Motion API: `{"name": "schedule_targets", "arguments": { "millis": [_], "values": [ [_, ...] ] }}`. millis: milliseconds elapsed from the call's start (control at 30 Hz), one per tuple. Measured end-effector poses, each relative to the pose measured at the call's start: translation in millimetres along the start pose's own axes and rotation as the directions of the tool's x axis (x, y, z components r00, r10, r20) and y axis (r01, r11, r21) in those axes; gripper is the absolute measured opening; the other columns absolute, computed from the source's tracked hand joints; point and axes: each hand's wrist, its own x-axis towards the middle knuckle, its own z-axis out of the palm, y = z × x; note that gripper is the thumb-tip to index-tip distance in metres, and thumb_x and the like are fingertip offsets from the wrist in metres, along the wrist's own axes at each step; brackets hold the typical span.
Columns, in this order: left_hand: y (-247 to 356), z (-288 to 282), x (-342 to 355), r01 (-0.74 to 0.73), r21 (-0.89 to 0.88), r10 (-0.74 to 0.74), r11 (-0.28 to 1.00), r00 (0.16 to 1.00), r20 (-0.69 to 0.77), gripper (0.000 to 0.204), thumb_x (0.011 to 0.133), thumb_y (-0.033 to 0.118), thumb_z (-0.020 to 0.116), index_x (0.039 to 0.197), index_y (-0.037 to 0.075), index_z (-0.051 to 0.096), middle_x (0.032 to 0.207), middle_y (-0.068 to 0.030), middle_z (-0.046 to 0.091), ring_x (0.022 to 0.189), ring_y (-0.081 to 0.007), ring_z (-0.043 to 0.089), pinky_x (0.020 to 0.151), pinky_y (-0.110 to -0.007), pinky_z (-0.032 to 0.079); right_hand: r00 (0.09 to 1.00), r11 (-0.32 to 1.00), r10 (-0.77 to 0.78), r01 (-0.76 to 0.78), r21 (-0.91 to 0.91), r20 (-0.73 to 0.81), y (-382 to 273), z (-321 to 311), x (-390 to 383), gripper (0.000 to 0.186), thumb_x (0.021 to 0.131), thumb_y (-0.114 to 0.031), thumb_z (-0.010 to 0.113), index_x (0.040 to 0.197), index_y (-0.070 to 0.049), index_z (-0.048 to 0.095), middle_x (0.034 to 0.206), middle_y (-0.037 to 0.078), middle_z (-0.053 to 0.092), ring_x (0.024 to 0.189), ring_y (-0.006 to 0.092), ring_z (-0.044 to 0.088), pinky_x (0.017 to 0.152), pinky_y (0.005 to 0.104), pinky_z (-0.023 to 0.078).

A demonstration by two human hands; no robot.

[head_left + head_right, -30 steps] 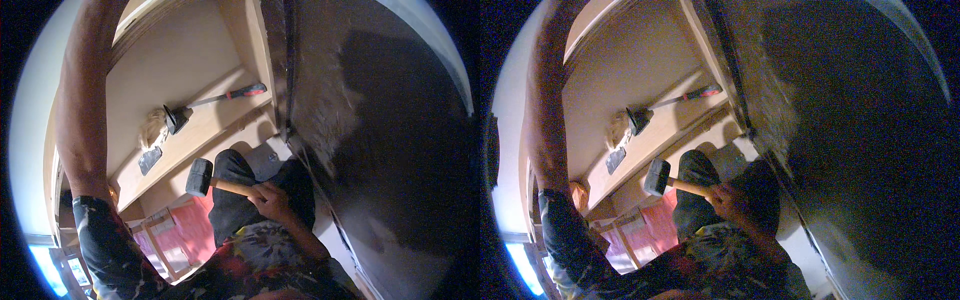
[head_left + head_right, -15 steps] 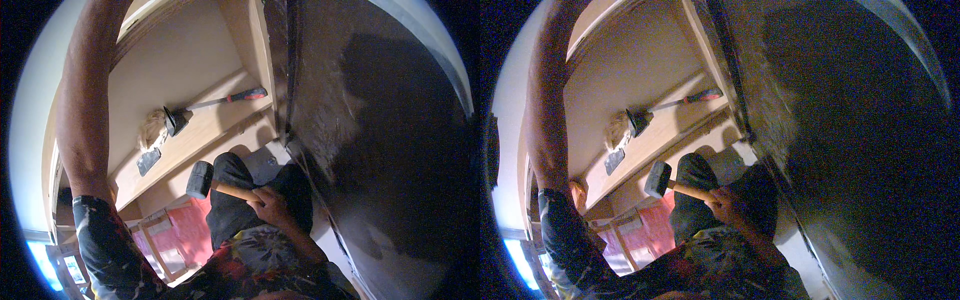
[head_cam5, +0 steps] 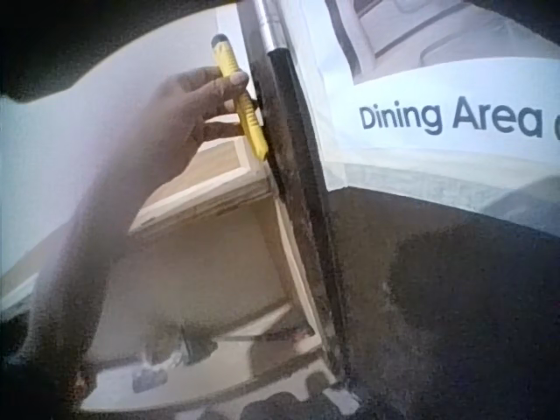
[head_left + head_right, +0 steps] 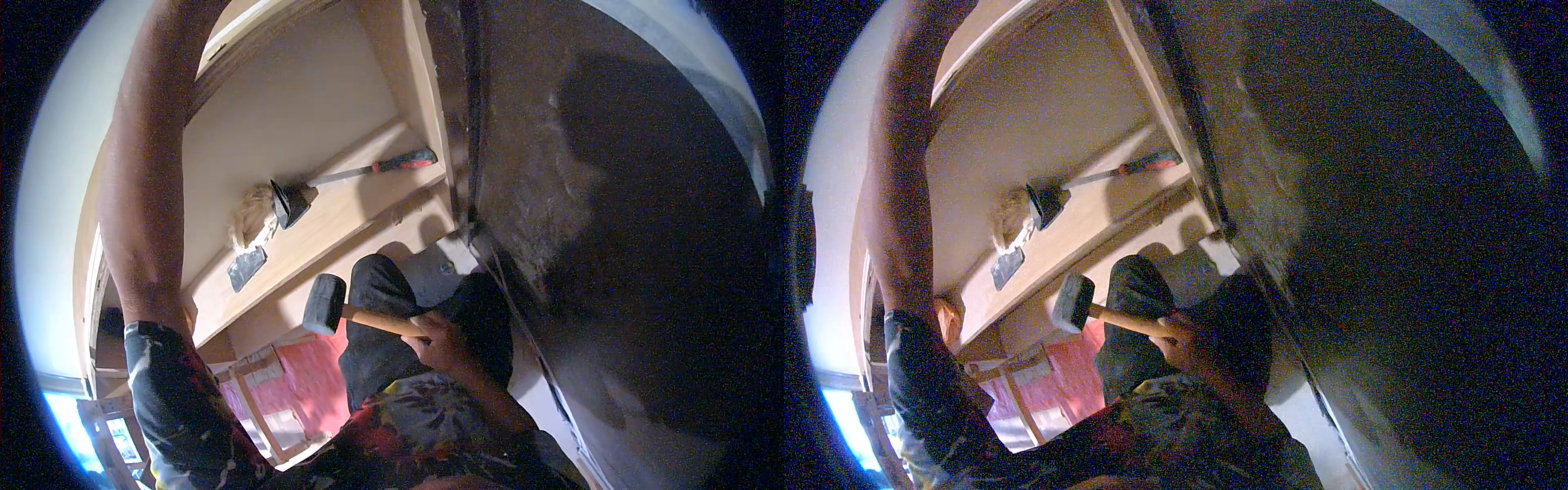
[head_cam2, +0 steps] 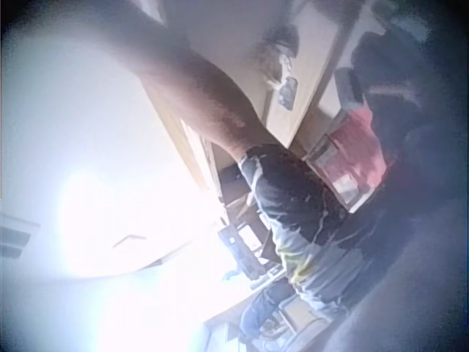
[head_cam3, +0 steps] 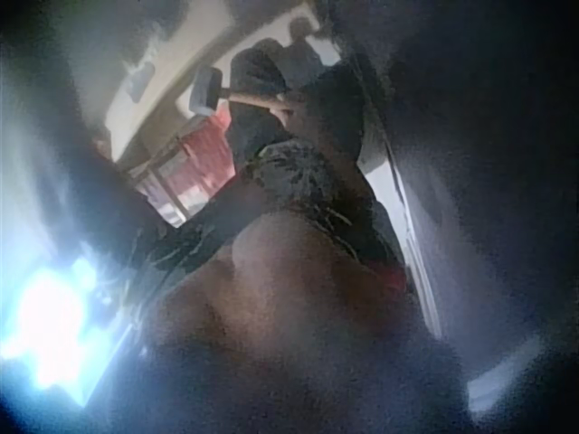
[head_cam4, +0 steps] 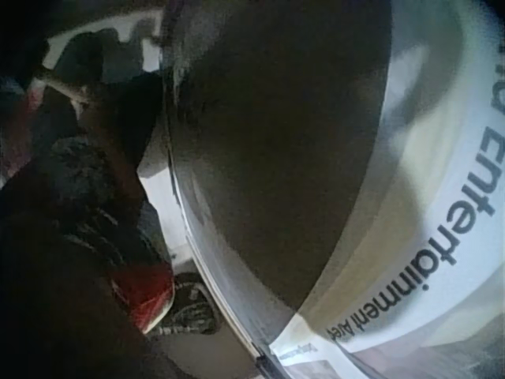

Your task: The person uses a utility knife to score the edge of a wooden trim piece and a rubber mallet to tap it into a cabinet frame. They repeatedly score and tap the wood to ensure a tight fit within the frame.

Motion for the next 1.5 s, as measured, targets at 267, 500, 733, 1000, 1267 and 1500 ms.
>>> {"name": "schedule_targets", "arguments": {
  "millis": [267, 500, 733, 1000, 1267, 1500],
  "values": [
    [-2, 1, -17, -0.273, 0.100, 0.258, 0.957, 0.956, 0.142, 0.046, 0.092, 0.035, 0.068, 0.115, -0.004, 0.060, 0.102, -0.0134, 0.064, 0.100, -0.0228, 0.062, 0.090, -0.040, 0.053, 0.999, 1.000, -0.021, 0.021, 0.016, -0.031, 13, 10, -2, 0.034, 0.072, -0.025, 0.085, 0.092, -0.004, 0.068, 0.088, 0.017, 0.067, 0.086, 0.0371, 0.067, 0.074, 0.0439, 0.054],
    [13, 10, -17, -0.073, 0.050, 0.073, 0.996, 0.997, 0.003, 0.035, 0.091, 0.024, 0.070, 0.116, 0.001, 0.063, 0.106, -0.0132, 0.066, 0.099, -0.0235, 0.065, 0.091, -0.044, 0.055, 0.999, 0.999, -0.044, 0.044, 0.013, 0.030, 13, 5, -10, 0.037, 0.074, -0.027, 0.084, 0.097, -0.001, 0.070, 0.089, 0.018, 0.069, 0.084, 0.0366, 0.068, 0.076, 0.0422, 0.055],
    [11, 11, -22, -0.057, 0.043, 0.059, 0.997, 0.997, -0.051, 0.043, 0.089, 0.025, 0.073, 0.120, -0.003, 0.061, 0.104, -0.0131, 0.068, 0.094, -0.0234, 0.068, 0.083, -0.040, 0.060, 0.997, 0.995, -0.078, 0.075, -0.069, -0.029, 7, 3, -13, 0.037, 0.073, -0.024, 0.085, 0.098, -0.001, 0.070, 0.091, 0.018, 0.069, 0.085, 0.0360, 0.068, 0.076, 0.0411, 0.055],
    [11, 7, -17, -0.088, 0.056, 0.092, 0.995, 0.993, -0.068, 0.038, 0.092, 0.023, 0.070, 0.119, -0.002, 0.062, 0.104, -0.0112, 0.069, 0.092, -0.0211, 0.068, 0.079, -0.038, 0.060, 1.000, 0.997, -0.005, 0.005, -0.079, 0.007, 14, 11, -24, 0.036, 0.075, -0.025, 0.084, 0.099, -0.003, 0.069, 0.092, 0.016, 0.068, 0.085, 0.0372, 0.067, 0.075, 0.0422, 0.055],
    [13, 8, -20, -0.074, 0.053, 0.074, 0.996, 0.997, 0.011, 0.035, 0.094, 0.023, 0.067, 0.118, -0.003, 0.062, 0.104, -0.0125, 0.068, 0.094, -0.0224, 0.067, 0.083, -0.039, 0.059, 0.996, 0.996, -0.055, 0.060, -0.060, 0.073, 4, 7, -20, 0.036, 0.077, -0.024, 0.083, 0.102, -0.004, 0.067, 0.095, 0.017, 0.066, 0.085, 0.0372, 0.067, 0.072, 0.0415, 0.055],
    [9, 16, -20, -0.160, 0.131, 0.161, 0.978, 0.987, 0.004, 0.033, 0.092, 0.021, 0.070, 0.113, -0.003, 0.063, 0.101, -0.0133, 0.068, 0.092, -0.0222, 0.067, 0.083, -0.039, 0.059, 0.999, 0.999, -0.027, 0.028, -0.036, 0.039, 3, 3, -23, 0.036, 0.076, -0.022, 0.082, 0.101, -0.003, 0.066, 0.095, 0.016, 0.066, 0.085, 0.0376, 0.066, 0.073, 0.0425, 0.054]
  ]
}}
